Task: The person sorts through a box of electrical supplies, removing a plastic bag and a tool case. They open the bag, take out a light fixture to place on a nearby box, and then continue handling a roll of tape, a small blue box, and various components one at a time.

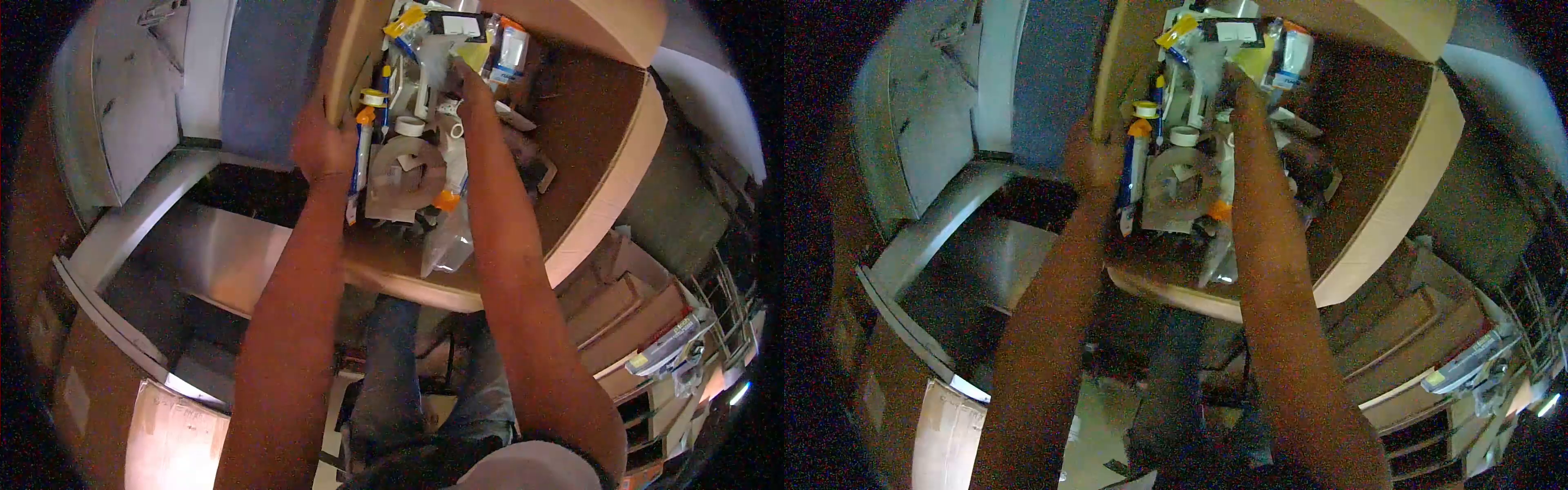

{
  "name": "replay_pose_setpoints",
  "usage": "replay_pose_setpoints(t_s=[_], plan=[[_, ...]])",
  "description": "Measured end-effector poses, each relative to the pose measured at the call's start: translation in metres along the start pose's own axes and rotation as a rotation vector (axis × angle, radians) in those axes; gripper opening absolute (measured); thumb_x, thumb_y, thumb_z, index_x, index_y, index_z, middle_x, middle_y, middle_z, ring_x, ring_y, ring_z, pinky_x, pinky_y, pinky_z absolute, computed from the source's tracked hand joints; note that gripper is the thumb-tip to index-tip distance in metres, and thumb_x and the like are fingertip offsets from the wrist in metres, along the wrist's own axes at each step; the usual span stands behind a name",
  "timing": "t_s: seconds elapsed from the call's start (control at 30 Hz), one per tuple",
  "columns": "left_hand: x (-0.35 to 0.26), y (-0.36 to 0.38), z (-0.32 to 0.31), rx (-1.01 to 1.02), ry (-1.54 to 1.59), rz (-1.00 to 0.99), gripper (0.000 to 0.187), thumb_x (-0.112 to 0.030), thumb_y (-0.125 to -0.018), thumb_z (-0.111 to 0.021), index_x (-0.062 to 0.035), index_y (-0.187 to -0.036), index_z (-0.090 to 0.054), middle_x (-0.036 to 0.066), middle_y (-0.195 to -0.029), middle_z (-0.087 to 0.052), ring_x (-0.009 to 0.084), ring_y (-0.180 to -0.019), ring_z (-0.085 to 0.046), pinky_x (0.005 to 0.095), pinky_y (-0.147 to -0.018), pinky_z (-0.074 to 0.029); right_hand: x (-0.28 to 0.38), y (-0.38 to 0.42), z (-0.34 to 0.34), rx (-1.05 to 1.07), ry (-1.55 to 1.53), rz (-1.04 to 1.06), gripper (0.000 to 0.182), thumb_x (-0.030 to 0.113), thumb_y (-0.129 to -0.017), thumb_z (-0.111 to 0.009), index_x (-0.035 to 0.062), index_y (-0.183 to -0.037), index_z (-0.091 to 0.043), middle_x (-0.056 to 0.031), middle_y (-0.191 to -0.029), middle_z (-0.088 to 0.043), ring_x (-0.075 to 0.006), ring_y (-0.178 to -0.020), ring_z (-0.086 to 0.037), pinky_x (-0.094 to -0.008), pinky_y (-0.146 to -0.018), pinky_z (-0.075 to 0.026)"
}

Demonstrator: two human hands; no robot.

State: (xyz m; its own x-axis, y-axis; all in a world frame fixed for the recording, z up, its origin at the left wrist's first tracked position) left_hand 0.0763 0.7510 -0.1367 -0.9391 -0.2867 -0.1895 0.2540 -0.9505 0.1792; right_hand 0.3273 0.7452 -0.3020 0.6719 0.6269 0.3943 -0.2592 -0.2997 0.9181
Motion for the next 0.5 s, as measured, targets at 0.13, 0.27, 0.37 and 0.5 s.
replay_pose_setpoints(t_s=[0.13,0.27,0.37,0.5], plan=[[0.003,0.0,-0.002,-0.055,0.02,-0.05,0.053,-0.041,-0.083,-0.074,-0.007,-0.122,-0.061,0.02,-0.107,-0.067,0.041,-0.097,-0.066,0.049,-0.083,-0.054,-0.019,-0.044,0.005,-0.005,-0.04,0.077,0.045,0.02,-0.081,-0.078,0.0051,-0.121,-0.064,-0.0075,-0.12,-0.066,-0.0246,-0.112,-0.058,-0.0432,-0.101,-0.04],[0.005,0.0,-0.003,-0.031,0.033,-0.058,0.053,-0.042,-0.083,-0.074,-0.0067,-0.12,-0.061,0.021,-0.106,-0.067,0.0417,-0.096,-0.066,0.0497,-0.082,-0.054,-0.033,-0.065,0.026,-0.001,0.112,0.085,0.039,0.013,-0.084,-0.074,0.0022,-0.12,-0.064,-0.0097,-0.112,-0.068,-0.0247,-0.101,-0.063,-0.0376,-0.089,-0.049],[0.006,0.002,-0.006,0.061,0.0,0.009,0.055,-0.028,-0.081,-0.075,-0.0058,-0.128,-0.056,0.019,-0.115,-0.064,0.0382,-0.101,-0.065,0.0469,-0.086,-0.054,-0.026,-0.04,0.021,0.163,0.011,0.114,0.038,0.01,-0.085,-0.072,0.0,-0.12,-0.062,-0.0113,-0.108,-0.068,-0.0252,-0.096,-0.066,-0.038,-0.084,-0.053],[0.007,0.0,-0.007,0.069,0.017,0.033,0.057,-0.028,-0.081,-0.075,-0.0062,-0.13,-0.055,0.02,-0.117,-0.064,0.0385,-0.102,-0.065,0.0468,-0.085,-0.054,-0.016,-0.009,0.016,0.289,-0.096,0.071,0.041,0.011,-0.086,-0.071,-0.0014,-0.123,-0.059,-0.013,-0.112,-0.067,-0.0271,-0.099,-0.066,-0.0383,-0.087,-0.054]])
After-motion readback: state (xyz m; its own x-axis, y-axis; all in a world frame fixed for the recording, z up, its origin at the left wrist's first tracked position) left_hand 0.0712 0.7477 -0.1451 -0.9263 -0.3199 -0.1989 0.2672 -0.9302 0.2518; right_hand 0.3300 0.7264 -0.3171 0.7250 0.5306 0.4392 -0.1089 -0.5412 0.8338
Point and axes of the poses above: each hand's wrist, its own y-axis away from the middle knuckle, its own z-axis out of the back of the hand, x = y × z, the point moved 6 cm from there along -y, towards the middle knuckle
